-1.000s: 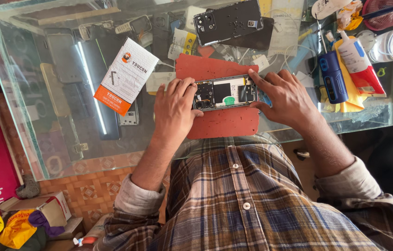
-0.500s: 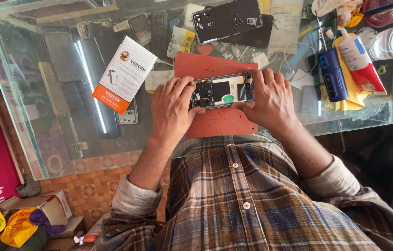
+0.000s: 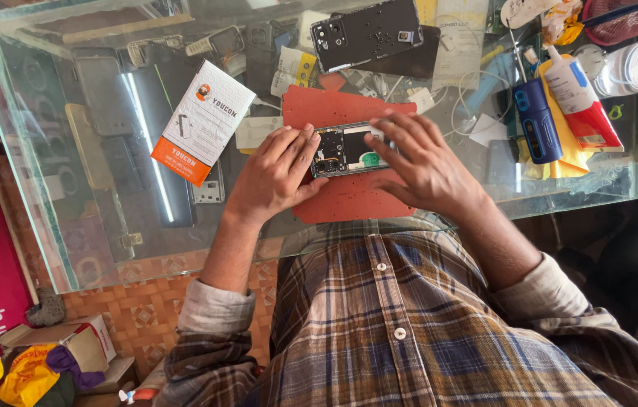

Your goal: The person applies adhesive to the edges of a smartphone frame, then aligns and presses a new screen assembly onto the frame. The person uses a screwdriver to tighten screws on the phone's interior and handles a battery and other internal components.

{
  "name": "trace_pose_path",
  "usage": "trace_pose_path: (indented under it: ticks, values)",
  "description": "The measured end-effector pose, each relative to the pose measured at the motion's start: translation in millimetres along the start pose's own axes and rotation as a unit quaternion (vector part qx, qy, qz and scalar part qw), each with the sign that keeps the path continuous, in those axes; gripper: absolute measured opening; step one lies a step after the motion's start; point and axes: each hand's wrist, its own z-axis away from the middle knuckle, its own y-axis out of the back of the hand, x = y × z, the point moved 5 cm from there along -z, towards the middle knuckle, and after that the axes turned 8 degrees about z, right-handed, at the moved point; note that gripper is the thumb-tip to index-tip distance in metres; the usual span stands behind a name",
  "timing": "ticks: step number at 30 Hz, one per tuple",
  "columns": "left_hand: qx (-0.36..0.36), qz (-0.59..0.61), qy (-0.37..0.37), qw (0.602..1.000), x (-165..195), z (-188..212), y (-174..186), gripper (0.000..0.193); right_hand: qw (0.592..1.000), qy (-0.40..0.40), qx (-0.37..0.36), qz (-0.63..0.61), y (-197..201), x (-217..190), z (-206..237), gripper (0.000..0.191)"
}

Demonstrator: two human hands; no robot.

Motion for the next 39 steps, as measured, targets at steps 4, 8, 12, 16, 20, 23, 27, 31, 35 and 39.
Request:
trace_pose_path:
  ticks: [4, 8, 12, 16, 20, 23, 27, 31, 35, 39]
  values:
    - [0.036, 0.032, 0.021, 0.999, -2.5, -4.5, 3.0, 0.057, 0.995, 0.048, 0.048, 0.071, -0.6, -2.3, -11.9, 0.040]
    - [0.098, 0.100, 0.040, 0.989, 0.0, -9.3, 8.7, 0.048, 0.996, 0.049, 0.077, 0.025, 6.3, 0.7, -20.0, 0.034]
    - [0.151, 0.425, 0.110, 0.886, -2.2, -5.8, -2.7, 0.034, 0.991, -0.026, 0.007, -0.132, 9.1, 6.3, -21.2, 0.043]
    - [0.149, 0.461, 0.170, 0.858, -8.5, 3.3, -18.3, 0.032, 0.959, -0.106, -0.055, -0.257, 5.6, 8.5, -23.4, 0.036]
    - [0.156, 0.475, 0.178, 0.848, -10.0, 7.5, -27.0, 0.029, 0.943, -0.096, -0.012, -0.318, 7.7, 4.4, -28.3, 0.027]
    - [0.148, 0.469, 0.203, 0.846, -9.5, 7.7, -30.3, 0.028, 0.944, -0.099, 0.005, -0.314, 6.3, 3.6, -28.3, 0.024]
    - [0.181, 0.499, 0.158, 0.833, -1.1, 1.3, -25.1, 0.025, 0.950, -0.084, 0.036, -0.300, 5.3, 2.5, -26.2, 0.022]
    - [0.183, 0.549, 0.141, 0.803, 6.3, -7.0, -21.7, 0.021, 0.947, -0.086, 0.053, -0.306, 4.3, 2.9, -22.6, 0.016]
    - [0.166, 0.511, 0.162, 0.828, 9.6, -11.5, -16.0, 0.020, 0.942, -0.103, 0.049, -0.315, 3.1, 5.2, -19.8, 0.016]
    - [0.155, 0.471, 0.160, 0.853, 9.8, -7.8, -12.6, 0.035, 0.936, -0.106, 0.072, -0.329, 1.5, 11.0, -15.4, 0.018]
